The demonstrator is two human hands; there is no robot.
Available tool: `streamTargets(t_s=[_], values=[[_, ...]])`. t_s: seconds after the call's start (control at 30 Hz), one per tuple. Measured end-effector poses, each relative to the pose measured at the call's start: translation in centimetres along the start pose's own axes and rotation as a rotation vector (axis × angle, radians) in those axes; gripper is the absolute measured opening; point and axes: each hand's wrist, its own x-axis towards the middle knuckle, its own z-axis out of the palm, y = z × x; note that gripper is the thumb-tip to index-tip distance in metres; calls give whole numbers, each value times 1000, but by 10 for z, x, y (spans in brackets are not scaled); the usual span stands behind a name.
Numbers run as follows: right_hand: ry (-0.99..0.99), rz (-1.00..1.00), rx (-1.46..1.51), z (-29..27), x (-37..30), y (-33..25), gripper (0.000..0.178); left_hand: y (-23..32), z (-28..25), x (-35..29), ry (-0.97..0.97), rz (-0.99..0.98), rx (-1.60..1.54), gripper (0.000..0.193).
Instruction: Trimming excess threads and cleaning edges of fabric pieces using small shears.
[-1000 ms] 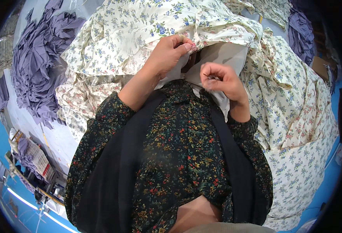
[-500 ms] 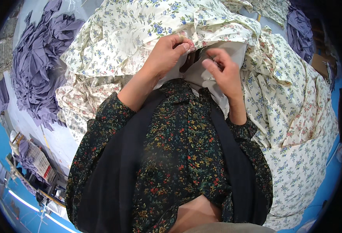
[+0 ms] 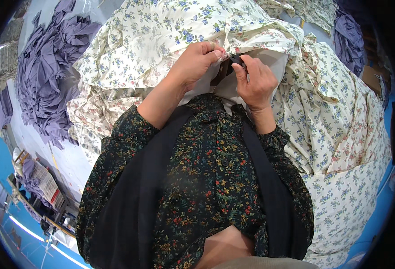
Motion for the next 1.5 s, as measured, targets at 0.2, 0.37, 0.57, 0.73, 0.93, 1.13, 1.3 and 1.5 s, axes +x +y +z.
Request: streamTargets(t_s=[0.2, 0.37, 0.57, 0.73, 0.93, 1.13, 1.3, 1.5], values=[[-19, -8, 28, -3, 4, -2, 17, 2, 3, -3, 21, 10, -25, 17], [-21, 212, 302, -5, -3, -4, 16, 2, 4, -3, 6, 9, 5, 16], [-33, 430, 356, -3, -13, -1, 20, 0, 0, 4, 5, -70, -40, 18], [-1, 420, 356, -3, -13, -1, 19, 5, -5, 7, -35, -119, -132, 19], [-37, 379, 330, 0, -9, 1, 19, 3, -8, 8, -84, -110, -147, 20], [-9, 382, 363, 0, -9, 4, 17, 6, -6, 7, -71, -106, -174, 19], [-12, 355, 361, 1, -6, 5, 16, 10, -4, 5, -58, -131, -189, 18], [-53, 401, 461, -4, -8, 7, 15, 3, -11, 10, -123, -113, -234, 18]])
